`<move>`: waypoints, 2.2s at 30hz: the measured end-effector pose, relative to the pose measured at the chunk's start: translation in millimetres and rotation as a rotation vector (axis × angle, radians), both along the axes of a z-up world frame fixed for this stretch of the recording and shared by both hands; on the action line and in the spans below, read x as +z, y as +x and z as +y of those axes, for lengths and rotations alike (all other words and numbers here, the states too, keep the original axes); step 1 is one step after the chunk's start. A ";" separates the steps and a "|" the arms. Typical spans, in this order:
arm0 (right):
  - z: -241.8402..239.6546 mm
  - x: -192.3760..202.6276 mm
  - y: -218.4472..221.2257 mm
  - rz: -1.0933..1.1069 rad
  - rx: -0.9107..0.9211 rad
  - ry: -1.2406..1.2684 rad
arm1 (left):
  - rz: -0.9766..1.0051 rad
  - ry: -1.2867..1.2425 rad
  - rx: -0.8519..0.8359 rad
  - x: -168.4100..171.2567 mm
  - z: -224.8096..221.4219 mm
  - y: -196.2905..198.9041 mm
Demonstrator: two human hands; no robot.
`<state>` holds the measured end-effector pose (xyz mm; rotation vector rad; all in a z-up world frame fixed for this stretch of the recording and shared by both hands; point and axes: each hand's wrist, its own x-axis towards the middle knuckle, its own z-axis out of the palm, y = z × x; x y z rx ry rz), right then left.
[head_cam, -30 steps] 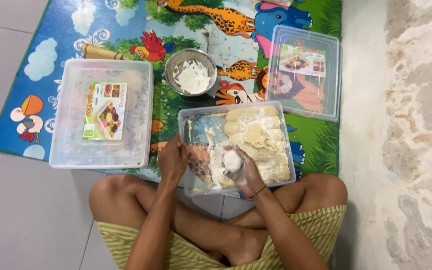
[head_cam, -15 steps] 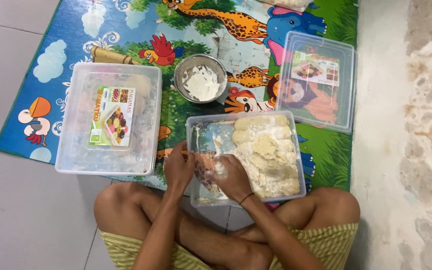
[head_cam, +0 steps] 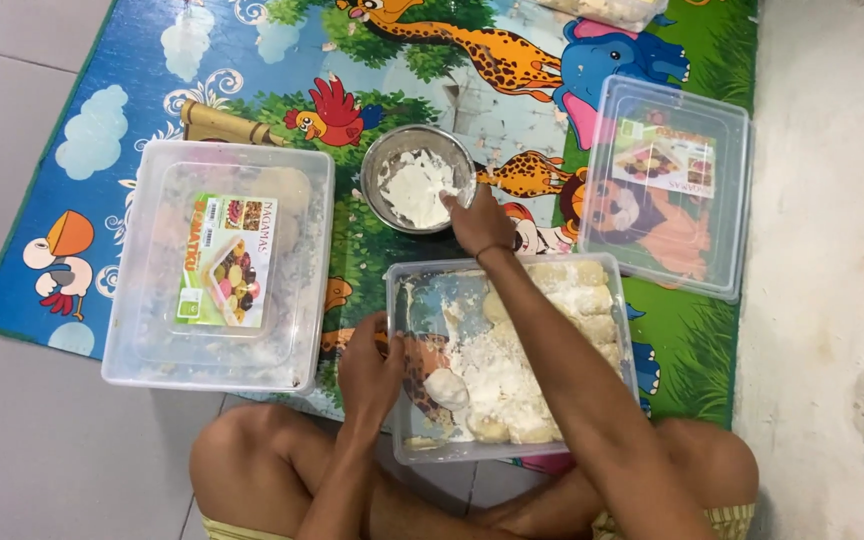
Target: Kneading dough in a plastic container and adding flour from a small bowl while sitting on a floor mat.
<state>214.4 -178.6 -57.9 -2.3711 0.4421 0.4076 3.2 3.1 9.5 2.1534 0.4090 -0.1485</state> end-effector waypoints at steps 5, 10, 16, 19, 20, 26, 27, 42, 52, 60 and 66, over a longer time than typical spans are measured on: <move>-13.0 -24.2 18.6 0.000 0.015 0.202 | -0.029 0.004 -0.005 -4.5 2.0 0.9; -48.2 25.1 -18.2 -0.268 -0.101 0.171 | -0.058 0.038 -0.036 -11.9 3.3 -0.5; -161.5 57.5 -80.0 -0.665 -0.020 0.188 | 0.005 0.018 -0.041 -2.1 2.7 0.2; -178.6 102.9 -120.4 -0.593 0.017 0.095 | -0.026 0.027 -0.056 -8.9 3.3 -1.9; -184.9 103.5 -130.3 -0.596 0.014 0.092 | -0.029 0.026 -0.060 -8.2 4.3 -2.8; -218.7 109.7 -181.1 -0.581 0.068 -0.062 | -0.052 0.022 -0.087 -8.0 2.8 -6.8; -217.1 112.3 -185.3 -0.608 0.102 -0.112 | -0.052 0.022 -0.088 -6.5 2.5 -7.3; -207.6 138.3 -188.3 -0.751 0.289 -0.351 | -0.049 0.009 -0.099 -5.4 3.2 -4.6; -230.0 126.9 -199.3 -0.777 0.389 -0.505 | -0.045 -0.002 -0.099 -5.7 3.1 -8.3; -225.4 128.9 -200.9 -0.767 0.412 -0.556 | -0.042 -0.008 -0.117 -4.3 2.7 -10.5; -234.8 130.0 -194.6 -0.790 0.402 -0.676 | -0.067 -0.023 -0.117 -9.4 2.8 -7.0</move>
